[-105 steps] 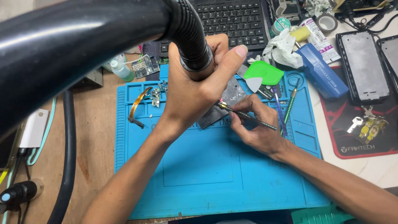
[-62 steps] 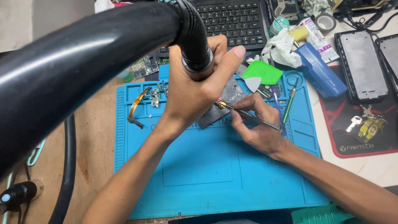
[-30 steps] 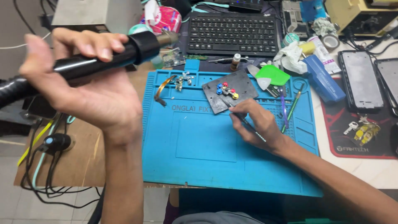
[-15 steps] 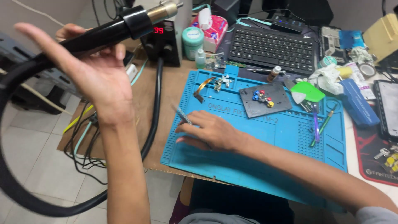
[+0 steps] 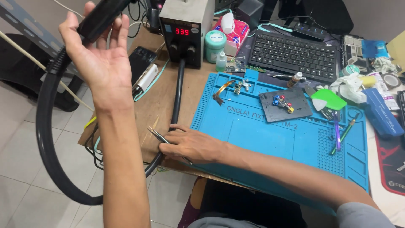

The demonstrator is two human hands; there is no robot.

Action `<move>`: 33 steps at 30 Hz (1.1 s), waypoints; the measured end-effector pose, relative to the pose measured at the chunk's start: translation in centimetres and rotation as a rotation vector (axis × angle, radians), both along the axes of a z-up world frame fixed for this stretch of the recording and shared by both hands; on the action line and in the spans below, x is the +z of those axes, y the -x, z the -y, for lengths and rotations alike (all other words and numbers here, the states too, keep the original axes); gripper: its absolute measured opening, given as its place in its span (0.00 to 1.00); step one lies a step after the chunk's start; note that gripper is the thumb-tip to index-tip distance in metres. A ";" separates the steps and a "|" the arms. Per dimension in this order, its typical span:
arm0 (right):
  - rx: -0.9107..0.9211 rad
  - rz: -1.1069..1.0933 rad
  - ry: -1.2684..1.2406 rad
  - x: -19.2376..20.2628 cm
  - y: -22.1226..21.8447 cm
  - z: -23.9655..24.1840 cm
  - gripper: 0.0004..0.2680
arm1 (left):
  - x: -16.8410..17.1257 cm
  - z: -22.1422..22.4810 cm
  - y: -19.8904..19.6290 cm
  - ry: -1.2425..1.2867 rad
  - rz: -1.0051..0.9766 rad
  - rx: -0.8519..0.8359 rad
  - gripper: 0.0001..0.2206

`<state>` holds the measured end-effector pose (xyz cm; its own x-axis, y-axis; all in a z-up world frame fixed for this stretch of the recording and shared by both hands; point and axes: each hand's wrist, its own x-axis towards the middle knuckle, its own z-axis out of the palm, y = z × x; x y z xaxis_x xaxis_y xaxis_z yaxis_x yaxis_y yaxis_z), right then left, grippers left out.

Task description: Repairing a small electronic circuit board using a heat gun, tweezers, and cleaning materials.

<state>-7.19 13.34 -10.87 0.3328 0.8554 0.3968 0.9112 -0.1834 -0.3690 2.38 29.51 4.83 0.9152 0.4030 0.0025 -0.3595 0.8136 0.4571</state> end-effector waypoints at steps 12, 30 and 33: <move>-0.033 0.326 0.327 3.4 1.1 5.0 0.08 | -1.3 1.0 -4.0 0.415 -0.034 -0.144 0.31; -0.136 0.173 0.245 2.0 2.3 11.8 0.08 | -11.7 3.6 -10.4 0.793 -0.218 -0.286 0.38; -0.172 0.171 0.247 2.2 1.8 12.9 0.10 | -13.5 3.6 -12.0 0.827 -0.227 -0.300 0.43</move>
<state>-9.01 0.44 -8.65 0.4273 0.8696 0.2474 0.9039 -0.4045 -0.1394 14.36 25.95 -8.69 0.9254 -0.0595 -0.3743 -0.0518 0.9585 -0.2802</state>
